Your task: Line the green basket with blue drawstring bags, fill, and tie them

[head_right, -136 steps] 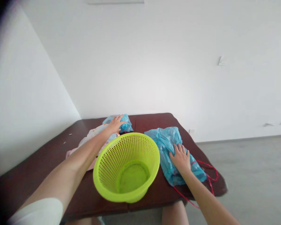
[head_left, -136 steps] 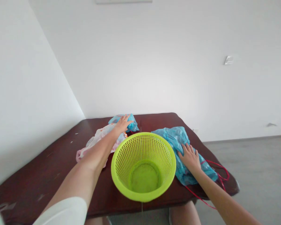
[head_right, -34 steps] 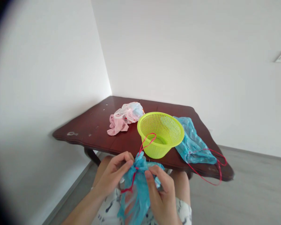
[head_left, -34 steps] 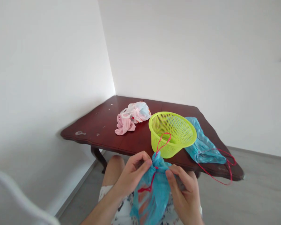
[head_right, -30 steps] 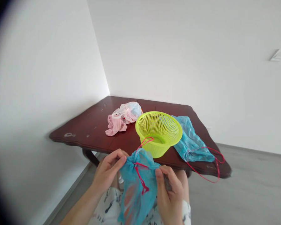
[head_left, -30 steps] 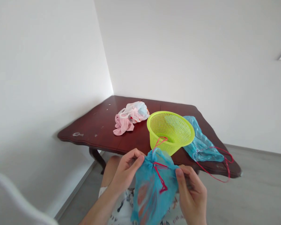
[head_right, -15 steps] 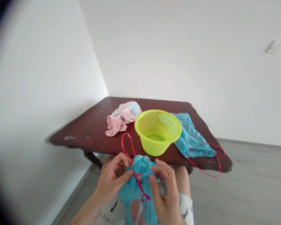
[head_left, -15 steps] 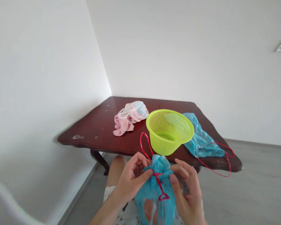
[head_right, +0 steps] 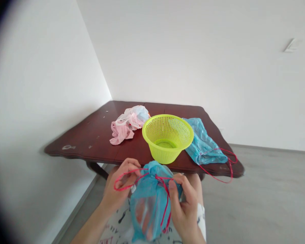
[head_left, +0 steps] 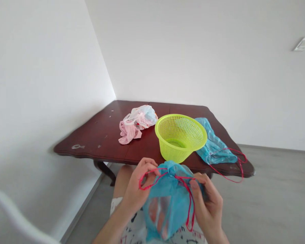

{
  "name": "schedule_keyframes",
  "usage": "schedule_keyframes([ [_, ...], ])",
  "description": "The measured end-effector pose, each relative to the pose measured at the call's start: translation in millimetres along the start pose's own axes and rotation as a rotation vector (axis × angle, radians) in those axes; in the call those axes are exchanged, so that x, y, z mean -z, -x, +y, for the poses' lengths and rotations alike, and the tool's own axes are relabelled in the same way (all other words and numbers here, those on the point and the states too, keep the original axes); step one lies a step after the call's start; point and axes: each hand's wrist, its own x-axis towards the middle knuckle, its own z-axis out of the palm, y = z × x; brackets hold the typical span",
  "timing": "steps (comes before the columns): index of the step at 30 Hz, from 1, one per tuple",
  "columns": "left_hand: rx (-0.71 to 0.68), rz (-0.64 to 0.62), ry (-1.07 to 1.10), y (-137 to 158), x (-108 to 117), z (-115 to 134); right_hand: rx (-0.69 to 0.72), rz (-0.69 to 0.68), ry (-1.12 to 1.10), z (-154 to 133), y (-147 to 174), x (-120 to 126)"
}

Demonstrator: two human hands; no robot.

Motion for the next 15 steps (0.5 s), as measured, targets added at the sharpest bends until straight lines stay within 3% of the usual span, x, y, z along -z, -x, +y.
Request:
schedule_keyframes([
  [3, -0.101, -0.076, -0.123, 6, -2, 6, 0.039, -0.043, -0.012, -6, -3, -4],
  [8, -0.068, -0.338, -0.055, 10, -12, 4, 0.109, -0.135, -0.006, -13, -4, -11],
  [15, -0.098, -0.238, -0.074, 12, -19, -20, 0.041, -0.103, 0.034, -7, -5, 1],
])
